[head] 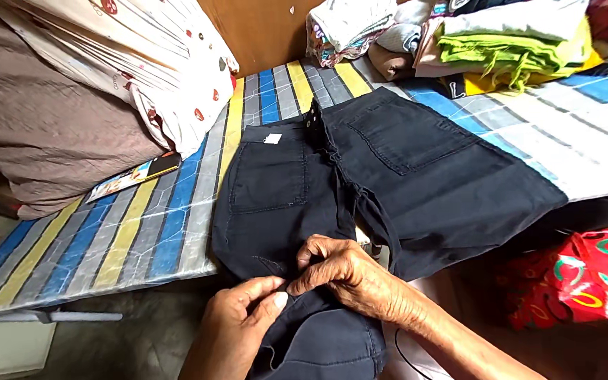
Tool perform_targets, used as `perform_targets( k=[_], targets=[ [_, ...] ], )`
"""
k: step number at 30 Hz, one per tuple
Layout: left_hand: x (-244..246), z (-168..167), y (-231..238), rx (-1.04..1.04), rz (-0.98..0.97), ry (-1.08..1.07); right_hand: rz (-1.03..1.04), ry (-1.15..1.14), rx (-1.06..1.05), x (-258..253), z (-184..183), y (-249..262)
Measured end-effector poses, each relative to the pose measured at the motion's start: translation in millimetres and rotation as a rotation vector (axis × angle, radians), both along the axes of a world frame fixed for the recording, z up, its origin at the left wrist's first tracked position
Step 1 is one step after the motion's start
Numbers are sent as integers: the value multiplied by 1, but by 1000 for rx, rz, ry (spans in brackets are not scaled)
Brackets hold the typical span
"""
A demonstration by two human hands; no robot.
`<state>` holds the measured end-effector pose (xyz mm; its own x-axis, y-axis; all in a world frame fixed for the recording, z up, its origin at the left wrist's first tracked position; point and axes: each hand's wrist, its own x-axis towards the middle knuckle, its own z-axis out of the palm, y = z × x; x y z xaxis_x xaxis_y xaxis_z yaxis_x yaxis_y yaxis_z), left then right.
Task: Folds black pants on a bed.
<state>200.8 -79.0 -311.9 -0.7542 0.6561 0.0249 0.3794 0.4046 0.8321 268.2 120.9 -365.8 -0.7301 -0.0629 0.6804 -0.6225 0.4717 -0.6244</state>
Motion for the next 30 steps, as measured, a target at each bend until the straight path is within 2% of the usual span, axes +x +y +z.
perform_targets(
  k=[4, 8, 13, 14, 16, 18, 21, 23, 26, 30],
  targets=[
    [2, 1, -1, -11, -5, -13, -9, -10, 12, 1, 7, -3],
    [12, 2, 0, 10, 58, -4, -22, -118, 26, 5, 19, -3],
    [23, 14, -6, -9, 97, 88, -153, -570, 171, 29, 43, 5],
    [27, 20, -7, -14, 92, 112, -168, -597, 194, 35, 46, 5],
    [35, 31, -9, -24, 77, 165, -210, -546, 188, 51, 48, 1],
    [42, 40, -11, -22, 75, 211, -292, -402, 142, 67, 44, -2],
    [49, 51, -19, -22, 102, 249, -488, -154, 18, 91, 26, -5],
    [52, 54, -24, -42, 137, 276, -520, -64, -68, 107, 13, -8],
    [56, 52, -30, -49, 175, 298, -423, -109, -118, 134, 10, -21],
    [60, 51, -28, -32, 223, 299, -375, -184, -12, 153, 17, -33]
  ],
)
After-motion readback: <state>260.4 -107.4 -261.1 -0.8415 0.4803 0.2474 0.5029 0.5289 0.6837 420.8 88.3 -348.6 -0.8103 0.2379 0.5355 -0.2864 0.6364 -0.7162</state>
